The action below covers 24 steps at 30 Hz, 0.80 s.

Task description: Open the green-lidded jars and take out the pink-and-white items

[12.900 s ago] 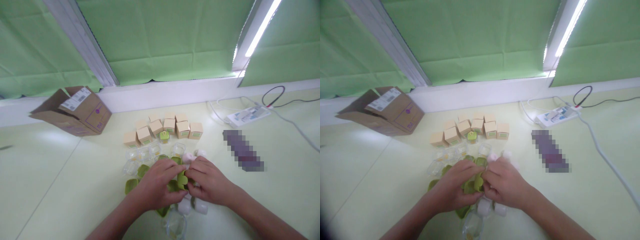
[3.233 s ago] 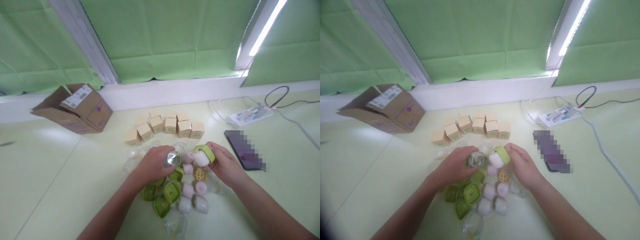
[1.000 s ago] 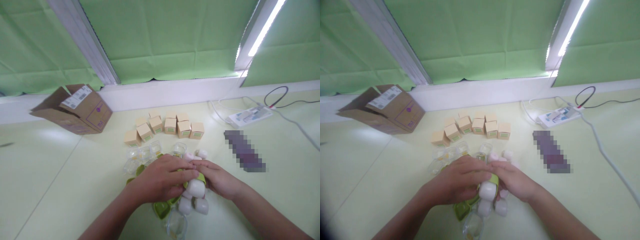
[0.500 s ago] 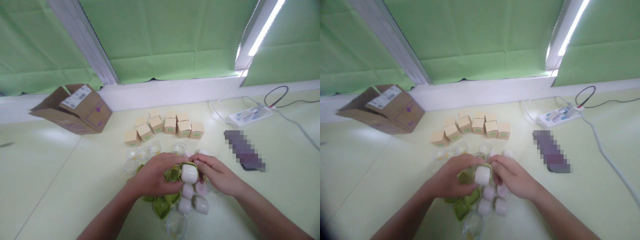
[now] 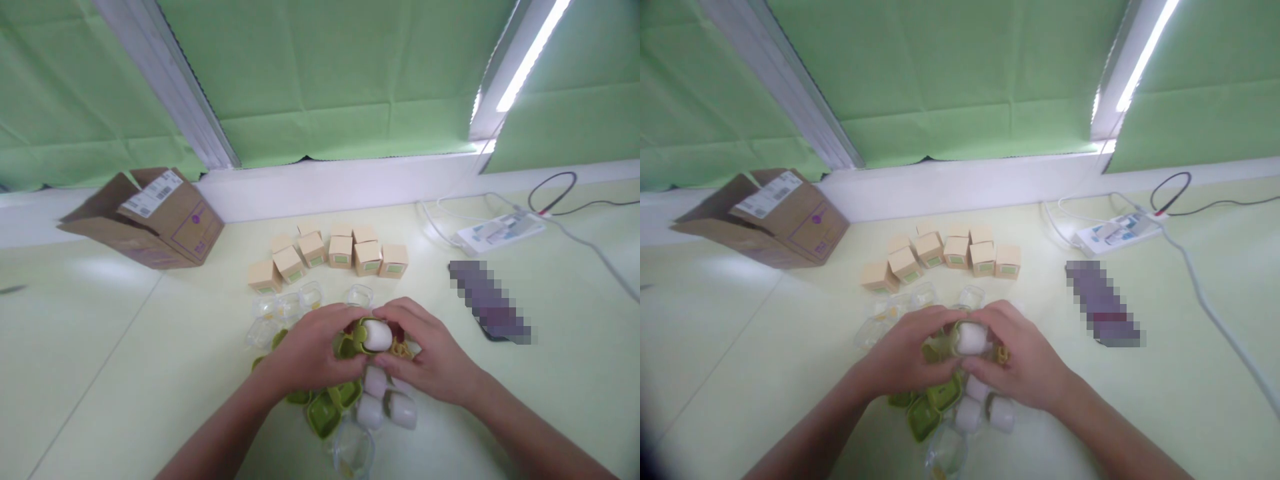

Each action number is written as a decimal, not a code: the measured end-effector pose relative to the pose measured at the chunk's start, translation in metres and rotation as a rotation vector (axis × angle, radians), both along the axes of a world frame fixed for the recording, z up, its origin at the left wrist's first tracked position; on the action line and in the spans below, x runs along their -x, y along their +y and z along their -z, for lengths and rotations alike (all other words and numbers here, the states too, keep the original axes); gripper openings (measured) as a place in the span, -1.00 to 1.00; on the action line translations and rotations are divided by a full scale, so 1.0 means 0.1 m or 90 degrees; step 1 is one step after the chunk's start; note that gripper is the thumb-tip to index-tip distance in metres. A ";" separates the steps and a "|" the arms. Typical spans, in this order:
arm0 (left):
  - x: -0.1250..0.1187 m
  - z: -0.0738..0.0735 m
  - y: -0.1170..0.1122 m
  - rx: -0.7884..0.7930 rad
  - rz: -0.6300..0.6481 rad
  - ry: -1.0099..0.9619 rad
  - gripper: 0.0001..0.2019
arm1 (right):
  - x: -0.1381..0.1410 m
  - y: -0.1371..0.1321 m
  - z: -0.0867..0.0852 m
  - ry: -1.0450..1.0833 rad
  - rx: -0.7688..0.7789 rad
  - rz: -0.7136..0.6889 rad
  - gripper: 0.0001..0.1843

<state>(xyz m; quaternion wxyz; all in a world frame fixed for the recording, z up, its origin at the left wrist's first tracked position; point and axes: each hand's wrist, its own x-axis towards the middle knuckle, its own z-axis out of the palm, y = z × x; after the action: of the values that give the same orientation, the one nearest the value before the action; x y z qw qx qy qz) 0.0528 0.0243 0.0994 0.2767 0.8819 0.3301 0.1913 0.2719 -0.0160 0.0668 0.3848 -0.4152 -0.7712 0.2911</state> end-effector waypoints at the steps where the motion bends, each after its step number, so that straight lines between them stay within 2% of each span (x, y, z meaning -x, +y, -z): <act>1: 0.00 0.01 0.00 0.002 0.002 0.002 -0.52 | 0.01 0.00 0.01 -0.014 -0.016 0.003 -0.54; 6: 0.00 0.01 -0.03 0.005 -0.004 0.008 -0.50 | 0.00 0.00 0.06 -0.035 -0.088 0.000 -0.57; 11: 0.01 -0.03 -0.06 -0.003 0.003 -0.018 -0.47 | -0.01 0.00 0.04 -0.040 -0.125 0.001 -0.57; 18: -0.05 -0.07 -0.07 -0.004 -0.034 0.012 -0.64 | 0.02 -0.04 0.07 -0.077 -0.170 0.000 -0.49; 24: -0.09 -0.06 -0.09 -0.010 -0.056 0.025 -0.68 | 0.03 -0.06 0.13 -0.109 -0.181 0.004 -0.44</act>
<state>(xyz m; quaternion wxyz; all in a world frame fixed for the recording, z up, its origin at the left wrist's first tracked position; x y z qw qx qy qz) 0.0613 0.0154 0.1059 0.2549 0.8722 0.3724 0.1888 0.2687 -0.0223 0.0538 0.3732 -0.3825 -0.8333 0.1413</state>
